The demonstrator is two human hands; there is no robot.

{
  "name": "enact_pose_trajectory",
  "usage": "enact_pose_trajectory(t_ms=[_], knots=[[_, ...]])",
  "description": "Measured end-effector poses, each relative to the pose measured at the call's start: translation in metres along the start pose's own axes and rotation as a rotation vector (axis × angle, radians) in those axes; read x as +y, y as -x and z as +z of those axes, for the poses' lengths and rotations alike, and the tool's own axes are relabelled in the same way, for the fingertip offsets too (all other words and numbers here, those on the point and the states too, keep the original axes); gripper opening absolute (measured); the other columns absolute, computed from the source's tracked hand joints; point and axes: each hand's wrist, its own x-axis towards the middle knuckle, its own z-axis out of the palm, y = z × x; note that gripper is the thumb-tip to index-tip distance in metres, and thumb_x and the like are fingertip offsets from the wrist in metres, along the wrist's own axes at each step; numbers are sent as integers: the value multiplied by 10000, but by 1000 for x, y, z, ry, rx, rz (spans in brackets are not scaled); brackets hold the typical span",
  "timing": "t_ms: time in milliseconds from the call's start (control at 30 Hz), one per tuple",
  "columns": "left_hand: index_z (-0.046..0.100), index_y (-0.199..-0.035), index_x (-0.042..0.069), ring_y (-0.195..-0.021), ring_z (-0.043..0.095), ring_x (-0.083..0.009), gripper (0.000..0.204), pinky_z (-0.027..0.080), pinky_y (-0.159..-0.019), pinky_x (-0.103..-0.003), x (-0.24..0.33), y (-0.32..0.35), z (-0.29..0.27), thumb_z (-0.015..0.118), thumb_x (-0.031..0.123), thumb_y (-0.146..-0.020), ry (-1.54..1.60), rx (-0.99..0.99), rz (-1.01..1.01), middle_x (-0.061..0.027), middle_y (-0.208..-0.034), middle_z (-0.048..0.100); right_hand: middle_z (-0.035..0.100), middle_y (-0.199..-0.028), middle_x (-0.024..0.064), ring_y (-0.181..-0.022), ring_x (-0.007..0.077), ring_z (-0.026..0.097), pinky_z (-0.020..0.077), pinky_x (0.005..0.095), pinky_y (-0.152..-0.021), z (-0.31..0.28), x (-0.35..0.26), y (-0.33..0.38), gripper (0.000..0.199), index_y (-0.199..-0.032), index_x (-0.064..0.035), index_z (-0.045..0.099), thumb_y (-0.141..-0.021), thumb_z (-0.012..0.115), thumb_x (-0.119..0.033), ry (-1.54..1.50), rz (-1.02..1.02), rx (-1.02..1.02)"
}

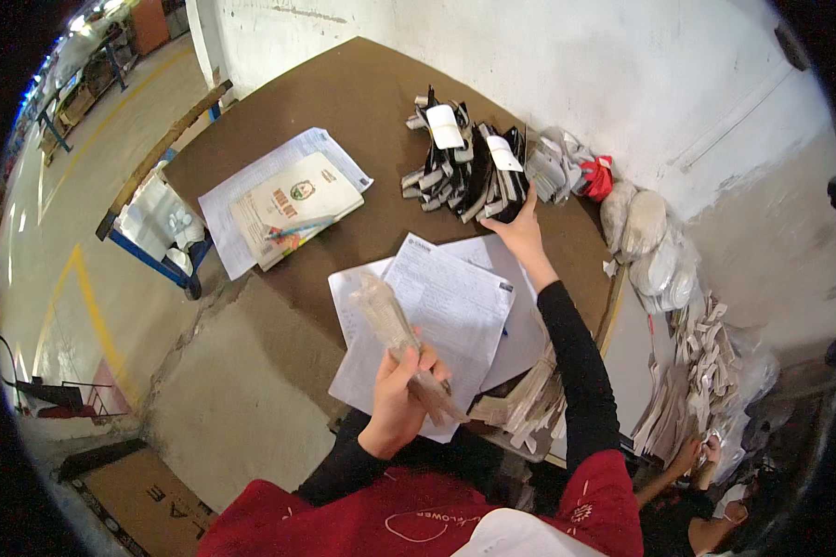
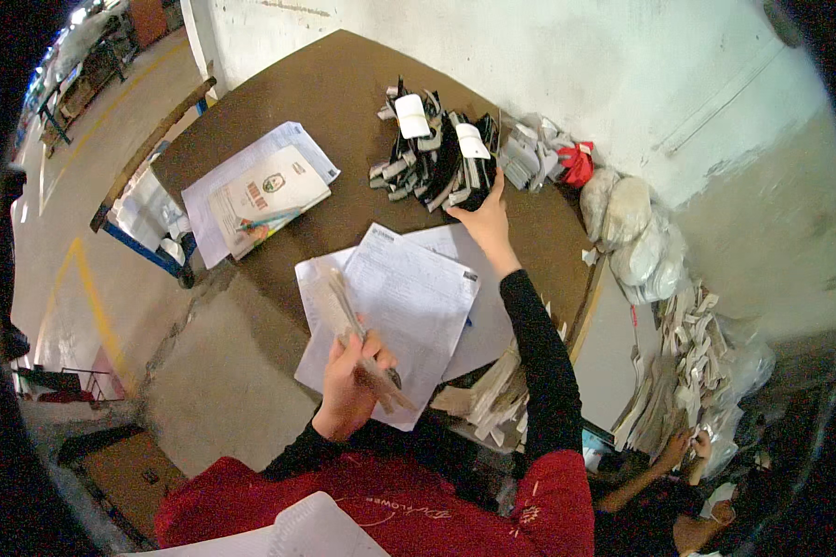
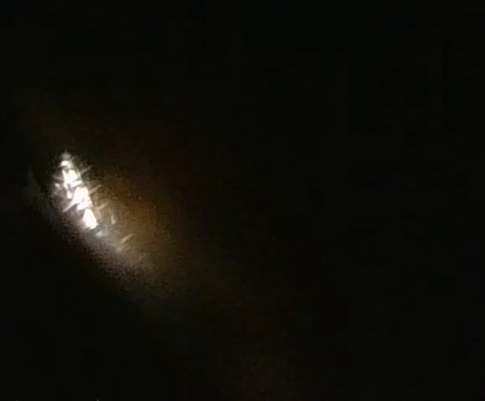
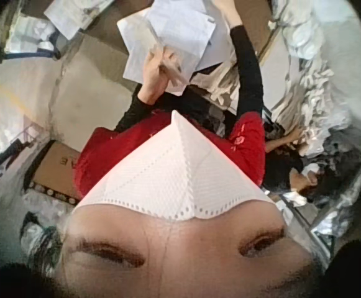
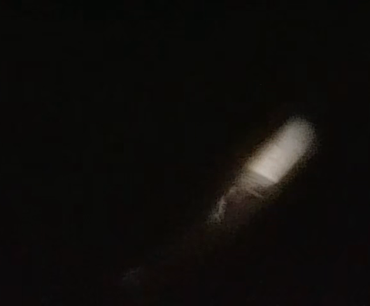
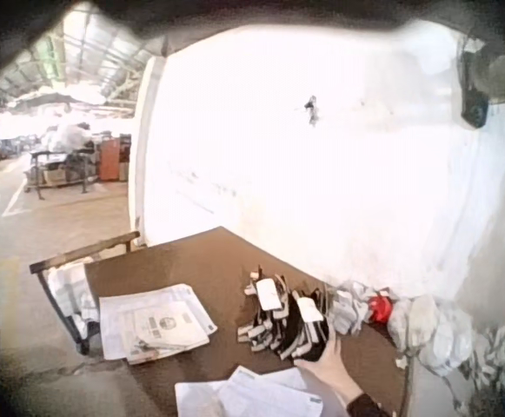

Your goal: The person retrieves a large plastic bag from a pile, opens it, and then repeatedly picks up, separates, and stacks flat beige strips on a table. Another person works at the same table in the background.

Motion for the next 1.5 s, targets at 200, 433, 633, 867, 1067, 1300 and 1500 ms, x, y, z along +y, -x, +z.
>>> enact_pose_trajectory(t_ms=[200, 433, 633, 867, 1067, 1300, 1500], knots=[[401, -1214, 118, -798, 500, -175, 334, 425, -794, -366, 27, -12, -15, 542, 281, -960, 14, -1, 135, -7, -839, 436, 659, -918, 110, -785, 273, 656, 503, 342, -666, 12, -20, -85, 534, -1107, -2, 530, -633, 766, -75, -471, 104, 30], [409, -1222, 122, -802, 505, -179, 344, 428, -786, -361, 40, -15, -27, 560, 271, -951, 91, -19, 169, -8, -842, 446, 591, -1127, 104, -1026, 203, 596, 475, 302, -794, -15, -103, -112, 496, -1329, -75, 441, -891, 640, -197, -912, 242, -209], [424, -1201, 104, -778, 472, -158, 312, 413, -743, -325, 36, -12, -19, 551, 253, -959, 121, -116, 10, -11, -829, 435, 564, -1269, 62, -1065, 158, 566, 447, 290, -878, -7, -117, -42, 551, -1413, -82, 422, -913, 608, -222, -347, 121, -645], [445, -1187, 94, -668, 426, -110, 331, 405, -653, -284, 38, -9, -27, 597, 233, -928, 65, -4, 177, 12, -729, 393, 568, -1259, 163, -1203, 320, 519, 407, 393, -1027, -16, -90, 15, 404, -1216, -64, 596, -841, 672, -193, 65, -647, -758], [403, -1269, 115, -678, 389, -98, 286, 398, -687, -304, 14, -21, -14, 451, 223, -1010, 59, -161, 161, 18, -783, 380, 571, -1256, 131, -1128, 222, 561, 446, 327, -969, -139, -61, 43, 380, -1225, -60, 593, -885, 645, -220, -175, -255, -500], [405, -1282, 88, -682, 362, -116, 277, 387, -682, -288, -39, -24, 10, 374, 213, -1036, 56, -312, -49, 2, -806, 358, 639, -1080, -5, -971, 93, 556, 428, 261, -861, -285, 44, 108, 318, -1182, -70, 629, -908, 628, -232, -309, 213, 68], [407, -1299, 94, -716, 399, -112, 308, 422, -737, -290, -86, -33, 31, 430, 223, -1020, -143, -228, -177, 4, -826, 396, 647, -1078, -7, -974, 85, 568, 425, 262, -847, -392, 130, 191, 325, -1194, -74, 613, -895, 618, -199, -385, 463, 524]])
